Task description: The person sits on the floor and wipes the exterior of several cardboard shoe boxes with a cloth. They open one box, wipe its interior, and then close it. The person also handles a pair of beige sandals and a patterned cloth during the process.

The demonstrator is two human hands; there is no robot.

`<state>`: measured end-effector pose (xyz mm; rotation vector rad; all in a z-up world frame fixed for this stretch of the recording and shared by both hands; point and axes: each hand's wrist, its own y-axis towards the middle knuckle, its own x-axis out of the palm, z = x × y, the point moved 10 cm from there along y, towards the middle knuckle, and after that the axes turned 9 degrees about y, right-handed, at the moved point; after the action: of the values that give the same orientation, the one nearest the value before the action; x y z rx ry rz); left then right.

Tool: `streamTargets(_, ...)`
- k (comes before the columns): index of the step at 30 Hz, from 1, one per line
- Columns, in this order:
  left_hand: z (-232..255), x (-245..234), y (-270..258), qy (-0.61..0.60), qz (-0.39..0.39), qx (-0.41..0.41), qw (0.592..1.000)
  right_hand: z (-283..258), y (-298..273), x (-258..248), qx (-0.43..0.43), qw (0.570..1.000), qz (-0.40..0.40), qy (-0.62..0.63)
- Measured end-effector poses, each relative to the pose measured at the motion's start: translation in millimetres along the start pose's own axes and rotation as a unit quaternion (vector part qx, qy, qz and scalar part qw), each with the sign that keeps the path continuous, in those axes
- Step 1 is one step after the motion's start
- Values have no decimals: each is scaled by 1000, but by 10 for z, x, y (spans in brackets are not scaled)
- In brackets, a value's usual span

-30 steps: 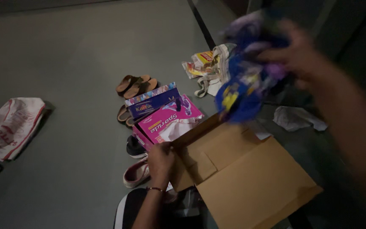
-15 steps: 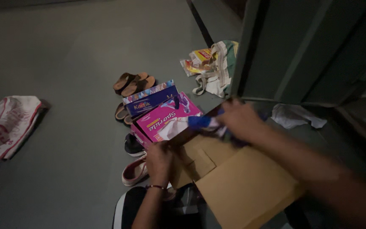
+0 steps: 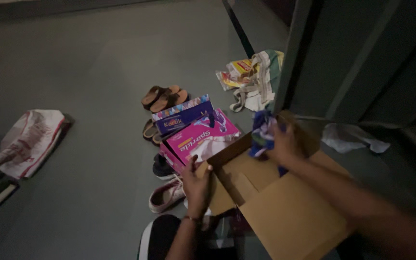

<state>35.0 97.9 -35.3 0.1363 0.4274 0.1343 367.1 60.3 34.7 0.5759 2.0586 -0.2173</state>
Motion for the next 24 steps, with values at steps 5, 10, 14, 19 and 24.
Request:
streamTargets(5, -295, 134, -31, -160, -23, -66, 985, -166, -124, 1006, -10, 982, 21, 187)
streamTargets(10, -370, 200, -37, -153, -89, -140, 974, -601, -605, 1818, 181, 885, -159, 398)
streamTargets(14, -272, 300, -73, -358, -129, -169, 909, -969, -689, 1314, 35, 935, -76, 345)
streamTargets(19, -374, 562, -21, -486, -146, -215, 834, -1336, -1065, 798, -198, 952, -54, 228)
streamTargets(24, -541, 756, -29, -502, -159, -271, 806, -1362, -1345, 680, -214, 948, -118, 203)
